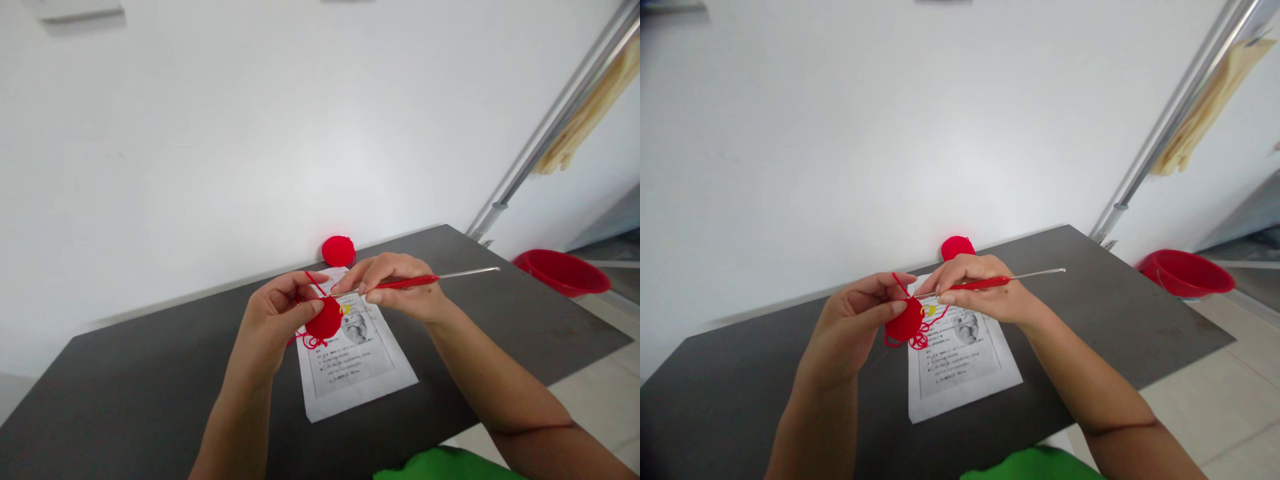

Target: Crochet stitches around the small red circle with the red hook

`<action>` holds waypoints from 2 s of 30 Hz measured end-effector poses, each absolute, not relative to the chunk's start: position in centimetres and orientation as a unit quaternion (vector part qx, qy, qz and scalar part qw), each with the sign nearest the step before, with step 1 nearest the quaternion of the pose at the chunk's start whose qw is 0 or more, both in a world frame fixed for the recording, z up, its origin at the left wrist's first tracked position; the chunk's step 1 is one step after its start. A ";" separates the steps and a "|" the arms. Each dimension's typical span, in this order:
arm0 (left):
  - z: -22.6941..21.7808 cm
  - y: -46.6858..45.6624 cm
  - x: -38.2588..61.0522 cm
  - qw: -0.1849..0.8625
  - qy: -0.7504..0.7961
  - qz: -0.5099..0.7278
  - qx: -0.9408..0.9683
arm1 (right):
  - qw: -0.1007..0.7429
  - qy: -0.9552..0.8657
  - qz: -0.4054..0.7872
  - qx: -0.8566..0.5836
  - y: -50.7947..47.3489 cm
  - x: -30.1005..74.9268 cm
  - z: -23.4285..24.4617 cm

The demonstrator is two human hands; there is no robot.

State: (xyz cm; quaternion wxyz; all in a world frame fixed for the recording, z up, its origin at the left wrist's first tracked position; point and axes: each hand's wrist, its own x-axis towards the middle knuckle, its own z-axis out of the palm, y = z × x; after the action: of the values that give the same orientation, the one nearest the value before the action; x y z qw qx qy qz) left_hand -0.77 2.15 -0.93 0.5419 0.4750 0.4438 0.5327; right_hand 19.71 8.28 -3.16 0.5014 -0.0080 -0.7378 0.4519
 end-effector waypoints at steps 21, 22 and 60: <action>-1.3 1.4 0.4 0.283 0.522 0.513 0.620 | 0.394 -0.904 0.134 -0.101 7.0 20.7 -1.7; -1.3 1.3 0.5 0.258 0.523 0.513 0.630 | 0.400 -0.904 0.121 -0.094 7.0 20.6 -1.8; -2.8 3.9 1.8 0.538 0.365 0.658 0.380 | 0.587 -0.803 -0.096 -0.030 9.0 17.1 -5.9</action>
State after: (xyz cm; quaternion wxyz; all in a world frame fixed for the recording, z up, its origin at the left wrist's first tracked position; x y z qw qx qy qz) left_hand 1.79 3.87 -2.80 0.5380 0.3795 0.3654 0.6581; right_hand 17.15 9.00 -5.87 0.5871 -0.0305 -0.8033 -0.0956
